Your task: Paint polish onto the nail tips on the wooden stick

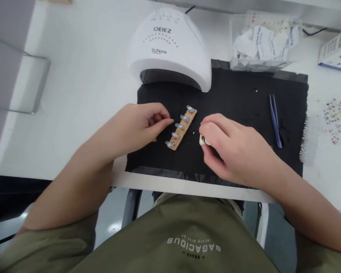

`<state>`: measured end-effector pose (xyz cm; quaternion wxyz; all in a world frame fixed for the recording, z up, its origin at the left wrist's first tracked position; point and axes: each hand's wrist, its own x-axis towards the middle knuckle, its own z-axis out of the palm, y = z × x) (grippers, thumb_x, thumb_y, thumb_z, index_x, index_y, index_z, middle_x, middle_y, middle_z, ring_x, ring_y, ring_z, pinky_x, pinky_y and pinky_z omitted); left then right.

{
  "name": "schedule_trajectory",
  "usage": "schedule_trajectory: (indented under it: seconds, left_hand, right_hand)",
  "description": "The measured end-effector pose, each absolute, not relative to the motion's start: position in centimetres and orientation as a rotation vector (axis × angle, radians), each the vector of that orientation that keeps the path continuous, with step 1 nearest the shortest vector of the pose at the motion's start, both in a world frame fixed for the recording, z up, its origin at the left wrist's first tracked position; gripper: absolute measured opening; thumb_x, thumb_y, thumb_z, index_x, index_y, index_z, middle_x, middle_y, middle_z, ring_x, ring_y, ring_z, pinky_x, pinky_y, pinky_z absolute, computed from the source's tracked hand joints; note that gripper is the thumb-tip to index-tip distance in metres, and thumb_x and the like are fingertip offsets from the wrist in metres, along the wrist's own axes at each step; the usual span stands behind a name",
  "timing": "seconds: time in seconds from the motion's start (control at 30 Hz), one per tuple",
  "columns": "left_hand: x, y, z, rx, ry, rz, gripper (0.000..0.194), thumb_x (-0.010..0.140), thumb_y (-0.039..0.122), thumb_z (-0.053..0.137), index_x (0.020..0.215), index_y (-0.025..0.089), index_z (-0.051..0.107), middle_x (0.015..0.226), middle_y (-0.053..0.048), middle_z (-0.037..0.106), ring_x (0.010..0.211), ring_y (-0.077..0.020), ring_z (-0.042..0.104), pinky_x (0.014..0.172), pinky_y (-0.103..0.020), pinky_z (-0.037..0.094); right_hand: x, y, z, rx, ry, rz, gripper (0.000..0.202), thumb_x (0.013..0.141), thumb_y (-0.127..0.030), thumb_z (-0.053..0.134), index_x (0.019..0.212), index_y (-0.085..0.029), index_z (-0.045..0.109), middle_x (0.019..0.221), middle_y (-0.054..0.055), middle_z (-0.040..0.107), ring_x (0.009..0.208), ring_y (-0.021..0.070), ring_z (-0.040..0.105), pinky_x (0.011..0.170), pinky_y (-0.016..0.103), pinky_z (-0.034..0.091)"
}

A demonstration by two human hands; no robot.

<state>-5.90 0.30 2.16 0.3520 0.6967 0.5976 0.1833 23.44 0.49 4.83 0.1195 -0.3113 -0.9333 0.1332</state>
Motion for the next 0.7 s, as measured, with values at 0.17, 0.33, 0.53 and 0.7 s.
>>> schedule_trajectory:
  seconds: [0.17, 0.33, 0.53, 0.7]
  left_hand:
    - [-6.5, -0.4, 4.7, 1.783, 1.550, 0.459, 0.047, 0.103, 0.046, 0.072, 0.066, 0.024, 0.054, 0.055, 0.004, 0.050, 0.053, -0.0149, 0.040, 0.056, -0.034, 0.028]
    - [-5.9, -0.9, 4.6, 1.865, 1.646, 0.678, 0.047, 0.102, 0.041, 0.073, 0.066, 0.023, 0.048, 0.059, 0.004, 0.045, 0.058, -0.0137, 0.035, 0.060, -0.036, 0.030]
    - [-4.9, -1.4, 3.9, 2.112, 1.514, 1.219, 0.041, 0.109, 0.033, 0.072, 0.075, 0.024, 0.051, 0.062, 0.005, 0.053, 0.055, -0.0105, 0.041, 0.055, -0.034, 0.034]
    - [-3.6, -2.7, 3.6, 2.455, 1.089, 1.308, 0.024, 0.100, 0.045, 0.090, 0.103, 0.026, 0.074, 0.079, 0.000, 0.075, 0.059, -0.0138, 0.063, 0.050, -0.032, 0.043]
  right_hand:
    - [23.8, 0.0, 4.1, -0.946, -2.750, 0.392, 0.022, 0.103, -0.023, 0.064, 0.125, -0.018, 0.066, 0.133, 0.015, 0.085, 0.067, 0.0163, 0.071, 0.055, 0.034, 0.048]
    - [23.4, -0.5, 3.7, -1.040, -2.727, 0.386, 0.015, 0.106, -0.019, 0.057, 0.113, -0.020, 0.070, 0.096, 0.005, 0.082, 0.061, 0.0156, 0.066, 0.053, 0.032, 0.036]
    - [24.0, -0.4, 4.1, -1.155, -2.553, 0.470, 0.012, 0.102, -0.023, 0.068, 0.114, -0.023, 0.069, 0.088, 0.002, 0.083, 0.057, 0.0154, 0.068, 0.053, 0.029, 0.043]
    - [25.1, -1.9, 6.4, -1.191, -2.188, 0.773, 0.038, 0.098, -0.027, 0.088, 0.128, -0.032, 0.065, 0.123, 0.003, 0.091, 0.057, 0.0115, 0.072, 0.044, 0.024, 0.055]
